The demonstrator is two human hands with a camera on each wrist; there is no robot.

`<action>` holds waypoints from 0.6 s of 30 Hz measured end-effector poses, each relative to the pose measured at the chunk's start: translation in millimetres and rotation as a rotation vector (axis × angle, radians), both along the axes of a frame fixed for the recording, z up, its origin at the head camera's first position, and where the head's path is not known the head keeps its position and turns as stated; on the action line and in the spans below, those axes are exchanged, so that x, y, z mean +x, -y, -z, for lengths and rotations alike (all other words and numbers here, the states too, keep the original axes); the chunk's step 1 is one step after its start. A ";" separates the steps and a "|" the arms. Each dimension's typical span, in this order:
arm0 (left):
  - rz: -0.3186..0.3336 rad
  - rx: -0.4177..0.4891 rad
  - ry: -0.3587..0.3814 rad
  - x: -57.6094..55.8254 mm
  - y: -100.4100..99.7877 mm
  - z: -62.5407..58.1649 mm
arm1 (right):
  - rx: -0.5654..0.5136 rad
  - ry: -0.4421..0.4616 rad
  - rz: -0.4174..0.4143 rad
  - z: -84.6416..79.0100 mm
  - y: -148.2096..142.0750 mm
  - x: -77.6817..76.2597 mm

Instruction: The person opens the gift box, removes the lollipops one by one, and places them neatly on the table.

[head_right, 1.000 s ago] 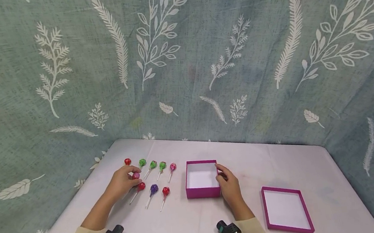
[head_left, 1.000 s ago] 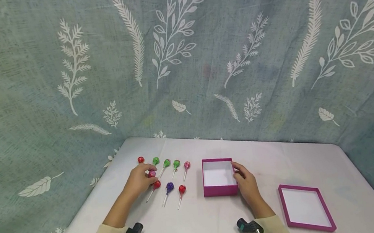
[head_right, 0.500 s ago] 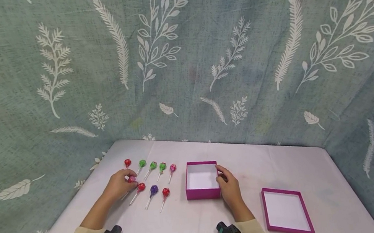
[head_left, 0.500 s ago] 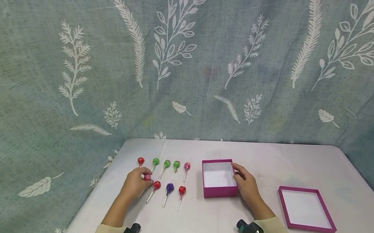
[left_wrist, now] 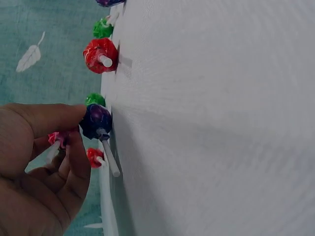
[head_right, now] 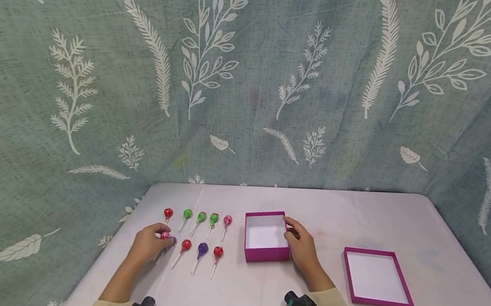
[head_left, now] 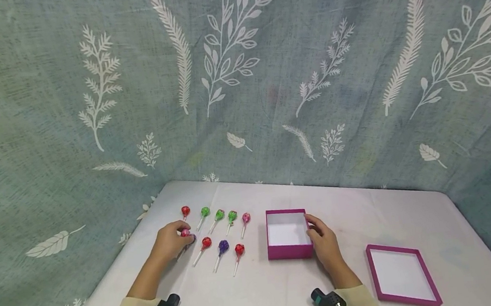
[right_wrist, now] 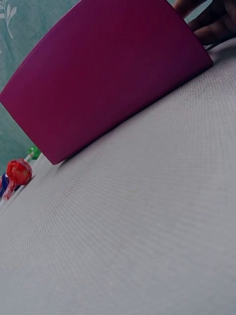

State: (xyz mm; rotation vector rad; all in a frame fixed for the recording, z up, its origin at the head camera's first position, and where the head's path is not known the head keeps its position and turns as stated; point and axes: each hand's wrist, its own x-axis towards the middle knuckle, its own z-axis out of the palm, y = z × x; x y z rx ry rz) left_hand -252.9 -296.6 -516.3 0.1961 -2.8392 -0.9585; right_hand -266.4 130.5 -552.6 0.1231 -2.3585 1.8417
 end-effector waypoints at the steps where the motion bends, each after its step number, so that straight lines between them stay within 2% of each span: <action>1: 0.000 -0.001 0.001 0.4 1.0 -0.6 | 0.001 0.003 0.000 0.0 0.1 0.0; 12: -0.012 -0.042 -0.051 1.7 19.6 -10.4 | -0.001 0.011 -0.006 0.3 0.6 0.2; 18: 0.004 -0.040 -0.042 -2.4 29.6 -7.4 | -0.006 0.016 -0.009 -0.3 0.1 0.0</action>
